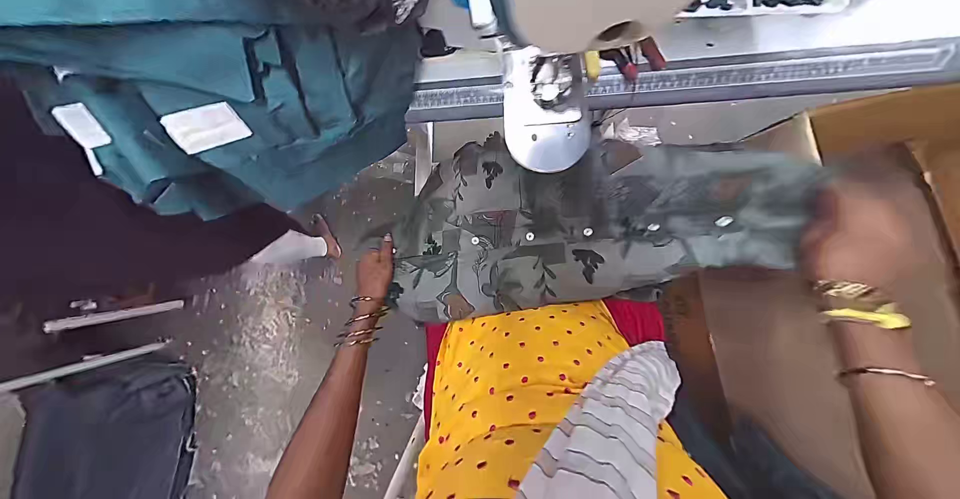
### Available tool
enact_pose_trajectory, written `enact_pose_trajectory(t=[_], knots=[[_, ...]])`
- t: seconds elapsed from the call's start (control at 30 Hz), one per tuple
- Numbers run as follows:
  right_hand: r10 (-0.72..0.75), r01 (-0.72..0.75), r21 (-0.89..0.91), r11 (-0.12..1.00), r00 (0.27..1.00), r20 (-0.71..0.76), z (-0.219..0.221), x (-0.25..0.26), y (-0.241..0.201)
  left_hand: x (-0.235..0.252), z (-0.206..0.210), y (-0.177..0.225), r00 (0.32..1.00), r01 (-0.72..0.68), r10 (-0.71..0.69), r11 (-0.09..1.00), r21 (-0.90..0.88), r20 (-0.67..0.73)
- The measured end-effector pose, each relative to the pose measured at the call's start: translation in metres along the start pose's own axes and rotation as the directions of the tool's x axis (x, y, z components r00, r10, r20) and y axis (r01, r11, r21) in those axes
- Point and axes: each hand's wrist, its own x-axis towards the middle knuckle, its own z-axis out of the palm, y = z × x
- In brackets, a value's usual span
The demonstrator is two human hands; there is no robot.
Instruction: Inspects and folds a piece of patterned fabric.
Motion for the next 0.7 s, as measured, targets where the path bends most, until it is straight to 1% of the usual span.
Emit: enact_pose_trajectory(t=[0.03, 0.07, 0.1, 0.13, 0.2, 0.27, 0.3, 0.33, 0.37, 0.43, 0.5, 0.53, 0.57, 0.6, 0.63, 0.67, 0.7], knots=[[0.034, -0.026, -0.085, 0.996, 0.995, 0.097, 0.029, -0.015, 0.001, 0.003, 0.013, -0.012, 0.996, 0.070, -0.069, 0.997, -0.020, 0.051], [0.080, -0.058, -0.140, 0.988, 0.985, 0.156, 0.051, -0.024, 0.008, 0.003, 0.018, -0.016, 0.992, 0.103, -0.098, 0.993, -0.061, 0.074], [0.126, -0.097, -0.171, 0.981, 0.977, 0.172, 0.063, -0.028, 0.015, -0.001, 0.017, -0.013, 0.994, 0.090, -0.083, 0.991, -0.096, 0.067], [0.149, -0.119, -0.183, 0.976, 0.976, 0.158, 0.065, -0.030, 0.020, -0.005, 0.012, -0.009, 0.998, 0.054, -0.049, 0.991, -0.122, 0.044], [0.172, -0.156, -0.153, 0.976, 0.980, 0.096, 0.050, -0.025, 0.013, -0.006, -0.007, 0.001, 0.999, -0.026, 0.018, 0.983, -0.182, -0.043], [0.228, -0.224, -0.143, 0.964, 0.973, 0.016, 0.019, -0.014, -0.005, -0.005, -0.019, 0.011, 0.995, -0.071, 0.050, 0.966, -0.247, -0.091], [0.230, -0.229, -0.163, 0.960, 0.973, -0.012, 0.006, -0.010, -0.009, -0.005, -0.016, 0.012, 0.994, -0.081, 0.057, 0.960, -0.268, -0.095], [0.226, -0.227, -0.190, 0.955, 0.974, -0.029, 0.000, -0.010, -0.008, -0.002, -0.008, 0.010, 0.996, -0.077, 0.060, 0.960, -0.271, -0.071], [0.198, -0.198, -0.223, 0.955, 0.980, -0.023, 0.003, -0.012, -0.002, 0.003, 0.005, 0.004, 0.998, -0.059, 0.056, 0.964, -0.261, -0.018], [0.120, -0.101, -0.298, 0.949, 0.992, 0.048, 0.030, -0.022, 0.017, 0.015, 0.040, -0.014, 0.995, 0.005, 0.019, 0.969, -0.247, 0.094], [0.124, -0.055, -0.382, 0.923, 0.980, 0.157, 0.075, -0.037, 0.032, 0.020, 0.056, -0.021, 0.987, 0.056, -0.012, 0.961, -0.271, 0.158], [0.170, -0.052, -0.429, 0.902, 0.955, 0.242, 0.093, -0.044, 0.032, 0.018, 0.058, -0.021, 0.986, 0.064, -0.015, 0.953, -0.297, 0.164], [0.222, -0.030, -0.483, 0.875, 0.911, 0.347, 0.106, -0.049, 0.030, 0.014, 0.056, -0.021, 0.985, 0.066, -0.011, 0.944, -0.324, 0.170], [0.262, 0.009, -0.512, 0.859, 0.851, 0.455, 0.116, -0.047, 0.023, 0.009, 0.050, -0.021, 0.983, 0.072, -0.006, 0.933, -0.352, 0.186], [0.285, 0.046, -0.509, 0.859, 0.783, 0.552, 0.122, -0.042, 0.012, 0.005, 0.043, -0.022, 0.980, 0.077, -0.001, 0.926, -0.371, 0.201], [0.279, 0.056, -0.464, 0.884, 0.733, 0.621, 0.124, -0.031, 0.000, 0.004, 0.035, -0.023, 0.978, 0.079, 0.005, 0.916, -0.394, 0.207], [0.234, 0.046, -0.391, 0.919, 0.736, 0.636, 0.120, -0.018, -0.014, 0.004, 0.031, -0.025, 0.977, 0.082, 0.011, 0.902, -0.423, 0.212]])
